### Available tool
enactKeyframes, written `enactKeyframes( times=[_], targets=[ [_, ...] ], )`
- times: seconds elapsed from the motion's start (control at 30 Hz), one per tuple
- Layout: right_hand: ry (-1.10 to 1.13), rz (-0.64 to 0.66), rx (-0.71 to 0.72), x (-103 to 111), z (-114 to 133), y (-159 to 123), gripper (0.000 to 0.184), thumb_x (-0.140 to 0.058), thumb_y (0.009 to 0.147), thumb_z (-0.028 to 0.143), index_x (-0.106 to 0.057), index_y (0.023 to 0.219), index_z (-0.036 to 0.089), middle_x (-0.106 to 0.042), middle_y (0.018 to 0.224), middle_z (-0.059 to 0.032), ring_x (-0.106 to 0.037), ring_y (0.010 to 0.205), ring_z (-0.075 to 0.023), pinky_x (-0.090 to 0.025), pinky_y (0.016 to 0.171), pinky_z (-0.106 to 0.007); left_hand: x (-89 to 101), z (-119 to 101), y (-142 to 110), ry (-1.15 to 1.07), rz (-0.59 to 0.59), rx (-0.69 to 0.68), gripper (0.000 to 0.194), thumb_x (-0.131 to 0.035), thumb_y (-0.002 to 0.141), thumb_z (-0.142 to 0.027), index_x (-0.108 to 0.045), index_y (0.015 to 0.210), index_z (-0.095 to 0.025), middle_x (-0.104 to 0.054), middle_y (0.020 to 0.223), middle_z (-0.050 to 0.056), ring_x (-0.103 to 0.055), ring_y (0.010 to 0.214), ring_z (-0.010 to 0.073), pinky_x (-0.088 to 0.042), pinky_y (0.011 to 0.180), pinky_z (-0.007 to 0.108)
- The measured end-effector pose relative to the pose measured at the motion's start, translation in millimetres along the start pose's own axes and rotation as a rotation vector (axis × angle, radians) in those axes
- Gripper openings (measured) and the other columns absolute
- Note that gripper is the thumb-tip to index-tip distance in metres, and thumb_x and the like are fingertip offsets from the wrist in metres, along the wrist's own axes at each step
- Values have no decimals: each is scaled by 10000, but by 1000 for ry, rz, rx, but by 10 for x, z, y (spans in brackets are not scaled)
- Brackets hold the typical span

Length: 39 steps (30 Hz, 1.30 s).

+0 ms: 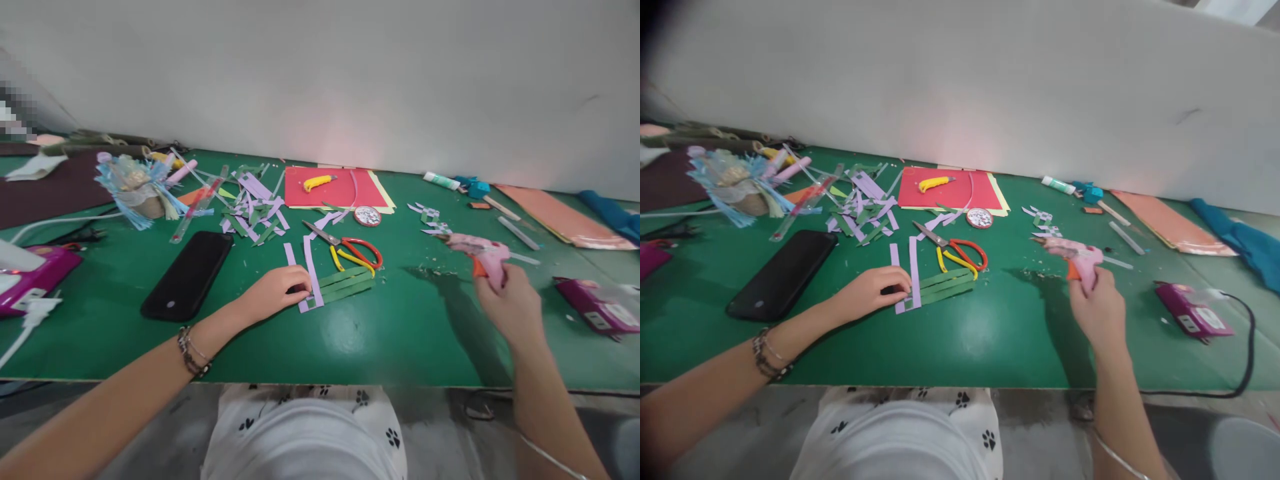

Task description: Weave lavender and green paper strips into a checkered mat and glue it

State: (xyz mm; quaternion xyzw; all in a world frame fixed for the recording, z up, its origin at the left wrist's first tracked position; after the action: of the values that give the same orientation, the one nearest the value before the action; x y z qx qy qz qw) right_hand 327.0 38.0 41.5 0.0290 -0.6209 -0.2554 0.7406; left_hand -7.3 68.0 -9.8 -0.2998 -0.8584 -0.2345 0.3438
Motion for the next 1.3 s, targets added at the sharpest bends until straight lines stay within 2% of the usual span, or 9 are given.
enactKeyframes(
  times=[0.07,0.2,0.33,0.43,0.7,0.97,1.3],
  targets=[
    [42,55,-9,-13,242,-143,340,-425,704,476,-500,877,193,-567,649,-102,-514,525,-213,-360,500,-331,1,1,-16,0,-15,-7,129,-458,807,-207,-540,717,-166,-589,834,36,-555,723,131,-426,670,229],
    [125,121,253,-186,795,-375,470,-449,685,552,-498,952,169,-607,799,-109,-571,677,-238,-412,573,-328,15,-10,-42,2,-36,-21,136,-460,812,-197,-538,704,-167,-605,867,42,-565,786,140,-427,710,234],
    [141,179,397,-381,1074,-474,494,-464,719,554,-498,1012,158,-616,931,-136,-593,789,-259,-439,601,-331,20,-12,-51,-5,-34,-8,131,-467,812,-197,-543,707,-171,-605,866,38,-566,786,138,-429,714,231],
    [136,198,483,-452,1210,-500,460,-464,743,516,-504,1034,162,-610,999,-144,-599,823,-260,-452,603,-335,21,-12,-54,-3,-28,1,119,-470,808,-186,-544,716,-171,-601,867,36,-565,788,137,-427,717,230],
    [30,181,575,-520,1334,-527,399,-456,763,466,-525,1035,183,-629,972,-97,-610,700,-213,-426,501,-289,13,-3,-51,-5,-50,-8,88,-483,800,-159,-537,730,-165,-579,850,29,-553,749,122,-434,692,224],
    [5,184,608,-536,1361,-554,379,-428,789,452,-514,1033,175,-622,992,-97,-609,706,-202,-404,491,-271,9,-7,-43,12,-64,-27,73,-497,795,-141,-540,739,-159,-570,832,23,-547,725,114,-438,675,214],
    [-133,124,637,-455,1428,-592,332,-374,816,421,-507,977,164,-602,854,-71,-544,573,-147,-233,407,-215,13,-13,-46,29,-74,-41,65,-509,793,-129,-548,746,-150,-570,827,24,-544,711,104,-440,670,209]
  ],
)
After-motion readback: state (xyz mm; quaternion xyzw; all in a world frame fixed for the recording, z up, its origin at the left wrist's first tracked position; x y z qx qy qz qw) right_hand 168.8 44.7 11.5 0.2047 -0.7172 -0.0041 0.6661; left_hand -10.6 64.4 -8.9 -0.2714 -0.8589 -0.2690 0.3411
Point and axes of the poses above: each hand's wrist, its own y-axis towards the middle knuckle, its own x-axis out of the back of the hand, z = x × y, the point moved 7 cm from there along y, towards the middle knuckle
